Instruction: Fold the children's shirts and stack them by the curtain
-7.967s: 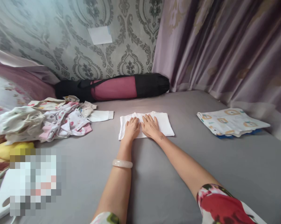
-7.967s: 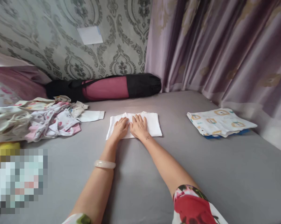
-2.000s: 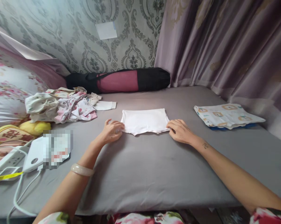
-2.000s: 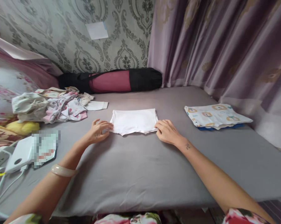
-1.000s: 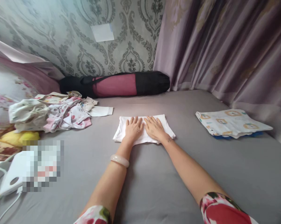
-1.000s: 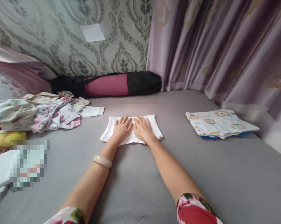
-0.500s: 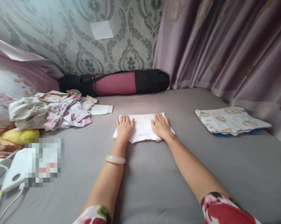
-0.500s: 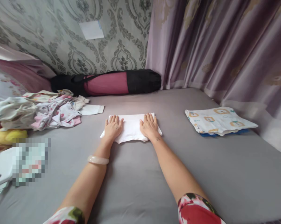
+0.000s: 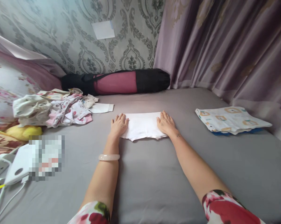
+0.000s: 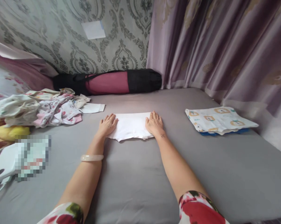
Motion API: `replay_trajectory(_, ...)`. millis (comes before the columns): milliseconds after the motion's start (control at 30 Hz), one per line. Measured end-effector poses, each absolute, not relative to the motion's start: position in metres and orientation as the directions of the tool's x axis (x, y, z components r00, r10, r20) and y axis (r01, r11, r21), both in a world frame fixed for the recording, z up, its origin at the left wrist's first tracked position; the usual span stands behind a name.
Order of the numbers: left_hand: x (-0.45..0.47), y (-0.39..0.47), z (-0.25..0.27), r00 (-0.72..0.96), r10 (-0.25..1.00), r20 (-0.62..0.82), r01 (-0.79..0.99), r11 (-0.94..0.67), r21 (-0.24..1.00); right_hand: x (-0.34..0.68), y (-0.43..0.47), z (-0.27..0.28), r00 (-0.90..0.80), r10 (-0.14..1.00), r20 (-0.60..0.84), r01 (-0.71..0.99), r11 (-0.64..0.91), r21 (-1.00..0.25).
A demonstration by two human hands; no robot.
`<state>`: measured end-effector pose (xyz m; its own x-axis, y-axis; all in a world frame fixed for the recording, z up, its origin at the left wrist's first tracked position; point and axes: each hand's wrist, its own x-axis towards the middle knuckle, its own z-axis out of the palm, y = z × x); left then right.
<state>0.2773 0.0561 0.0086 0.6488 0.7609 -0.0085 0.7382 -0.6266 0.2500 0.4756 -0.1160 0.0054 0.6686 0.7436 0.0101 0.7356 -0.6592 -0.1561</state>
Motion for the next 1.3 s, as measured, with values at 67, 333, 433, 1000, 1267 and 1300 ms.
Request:
replay_trajectory(67,0.276,0.057,0.008,0.653,0.757,-0.016,0.735,-0.629,0.254,0.476,-0.116,0.005,0.667,0.745,0.009,0.737,-0.659,-0.152)
replay_trajectory(333,0.282,0.053,0.014,0.654,0.756,0.036,0.733,-0.644,0.22,0.469,-0.116,0.012,0.663,0.748,0.035,0.744,-0.653,-0.143)
replay_trajectory(433,0.288,0.049,0.015,0.65,0.753,0.1,0.73,-0.656,0.192,0.464,-0.114,0.015,0.637,0.766,0.087,0.769,-0.623,-0.144)
replay_trajectory(1000,0.288,0.045,0.007,0.668,0.743,0.05,0.726,-0.665,0.178,0.459,-0.112,0.009,0.63,0.777,0.023,0.768,-0.617,-0.173)
replay_trajectory(1267,0.301,0.037,0.01,0.65,0.754,0.095,0.726,-0.653,0.215,0.443,-0.103,0.017,0.595,0.799,0.089,0.798,-0.574,-0.185)
replay_trajectory(1300,0.303,0.034,0.009,0.661,0.745,0.095,0.718,-0.664,0.211,0.442,-0.102,0.016,0.593,0.801,0.079,0.798,-0.572,-0.19)
